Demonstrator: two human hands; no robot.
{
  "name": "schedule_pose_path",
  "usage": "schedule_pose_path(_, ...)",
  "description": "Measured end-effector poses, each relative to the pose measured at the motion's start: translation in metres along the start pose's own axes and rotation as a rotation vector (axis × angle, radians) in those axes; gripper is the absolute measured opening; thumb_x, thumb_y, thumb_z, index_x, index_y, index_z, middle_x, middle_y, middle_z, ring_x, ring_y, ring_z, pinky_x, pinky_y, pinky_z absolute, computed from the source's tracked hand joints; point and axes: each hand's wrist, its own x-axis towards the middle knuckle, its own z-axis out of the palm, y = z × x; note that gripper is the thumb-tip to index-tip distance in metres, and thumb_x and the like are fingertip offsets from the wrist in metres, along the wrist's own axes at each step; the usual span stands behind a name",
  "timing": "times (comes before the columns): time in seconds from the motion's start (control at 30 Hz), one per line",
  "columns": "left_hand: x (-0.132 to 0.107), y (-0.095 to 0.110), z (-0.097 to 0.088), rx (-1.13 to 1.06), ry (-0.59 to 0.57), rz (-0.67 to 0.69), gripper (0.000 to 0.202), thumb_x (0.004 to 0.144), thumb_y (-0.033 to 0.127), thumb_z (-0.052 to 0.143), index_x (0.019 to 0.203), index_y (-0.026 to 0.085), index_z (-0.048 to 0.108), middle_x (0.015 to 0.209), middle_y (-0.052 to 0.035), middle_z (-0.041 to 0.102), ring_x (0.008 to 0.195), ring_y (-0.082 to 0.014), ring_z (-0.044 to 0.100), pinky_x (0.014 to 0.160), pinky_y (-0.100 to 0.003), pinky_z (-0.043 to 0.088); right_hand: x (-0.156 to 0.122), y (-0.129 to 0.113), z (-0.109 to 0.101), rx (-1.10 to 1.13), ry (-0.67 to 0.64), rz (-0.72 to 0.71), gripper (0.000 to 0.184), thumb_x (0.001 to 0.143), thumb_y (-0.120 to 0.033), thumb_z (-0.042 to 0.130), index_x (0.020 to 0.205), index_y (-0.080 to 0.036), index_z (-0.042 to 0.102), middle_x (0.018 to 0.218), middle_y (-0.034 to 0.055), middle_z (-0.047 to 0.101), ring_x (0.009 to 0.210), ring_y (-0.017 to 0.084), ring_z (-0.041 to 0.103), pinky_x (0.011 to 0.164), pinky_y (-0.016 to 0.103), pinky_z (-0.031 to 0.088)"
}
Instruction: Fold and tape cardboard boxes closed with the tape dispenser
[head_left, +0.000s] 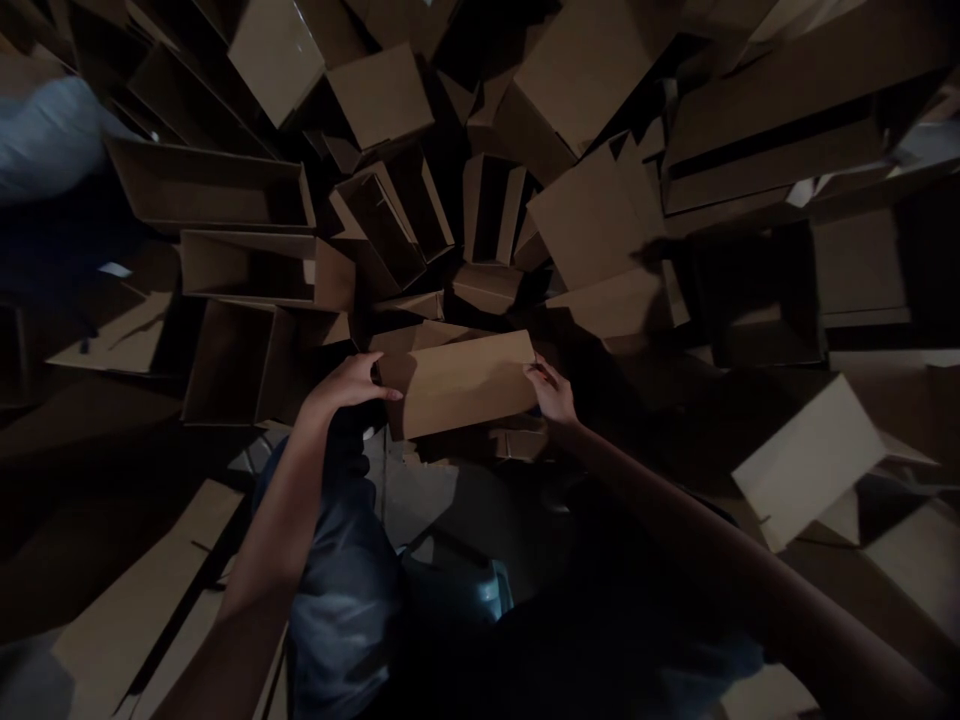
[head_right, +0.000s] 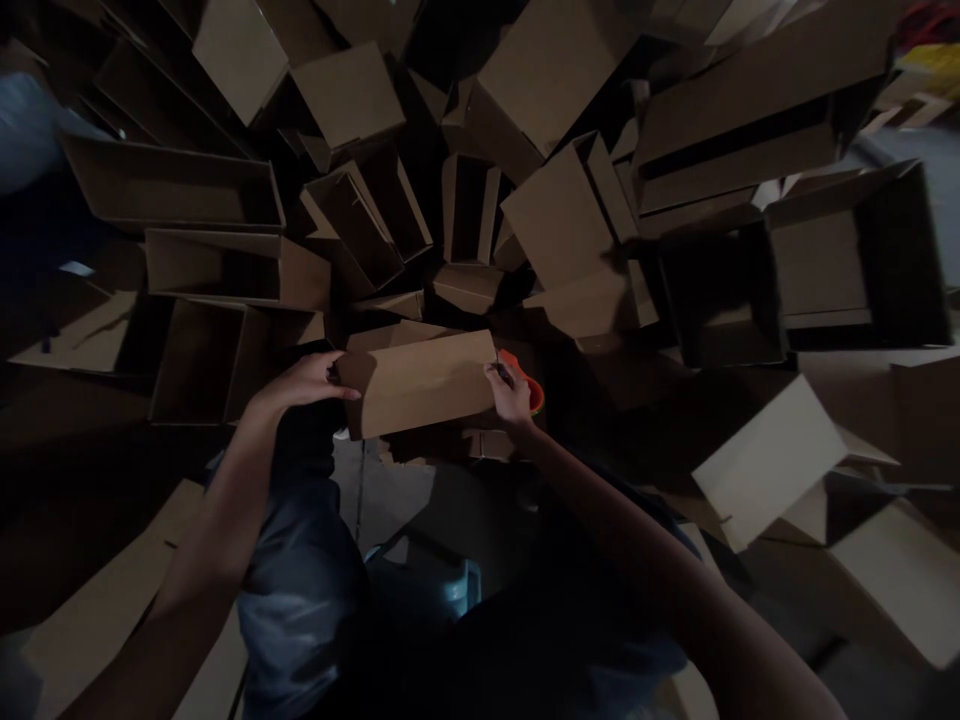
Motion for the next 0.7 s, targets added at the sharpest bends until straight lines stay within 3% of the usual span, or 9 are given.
schedule_pose_path(0.2, 0.003, -0.003, 0.002, -0.013, -0.002, -0.009, 0.076, 0.057, 0.044, 0.088, 0.125, 0.021, 0.065, 0.124, -0.0123, 0.070, 0.117, -0.0320, 0.064, 0.094, -0.037, 0.050, 0.001, -0.009, -0.003, -0.063, 0.040, -0.026, 0.046, 0.069, -0.052, 0.072, 0.099, -0.018, 0.078, 0.103, 0.0078, 0.078, 0.110, 0.030, 0.067, 0.099, 0.043, 0.049)
schedule_pose_path(0.43, 0.001, -0.001, 0.000, -0.032, -0.015, -0.001, 0.074, 0.058, 0.044, 0.087, 0.124, 0.020, 0.065, 0.124, -0.0121, 0.070, 0.117, -0.0313, 0.064, 0.095, -0.036, 0.051, 0.006, -0.025, -0.007, -0.155, 0.077, 0.014, 0.036, 0.080, -0.047, 0.066, 0.094, -0.018, 0.079, 0.104, 0.0099, 0.078, 0.109, 0.032, 0.068, 0.099, 0.046, 0.048)
schedule_pose_path(0.7, -0.003, -0.003, 0.000, -0.073, -0.051, 0.028, 0.074, 0.062, 0.041, 0.086, 0.128, 0.020, 0.062, 0.126, -0.0125, 0.069, 0.116, -0.0309, 0.065, 0.093, -0.036, 0.053, 0.020, -0.049, -0.039, -0.373, -0.244, -0.100, 0.032, 0.064, -0.039, 0.084, 0.089, -0.019, 0.082, 0.094, 0.0083, 0.079, 0.095, 0.032, 0.071, 0.088, 0.046, 0.051)
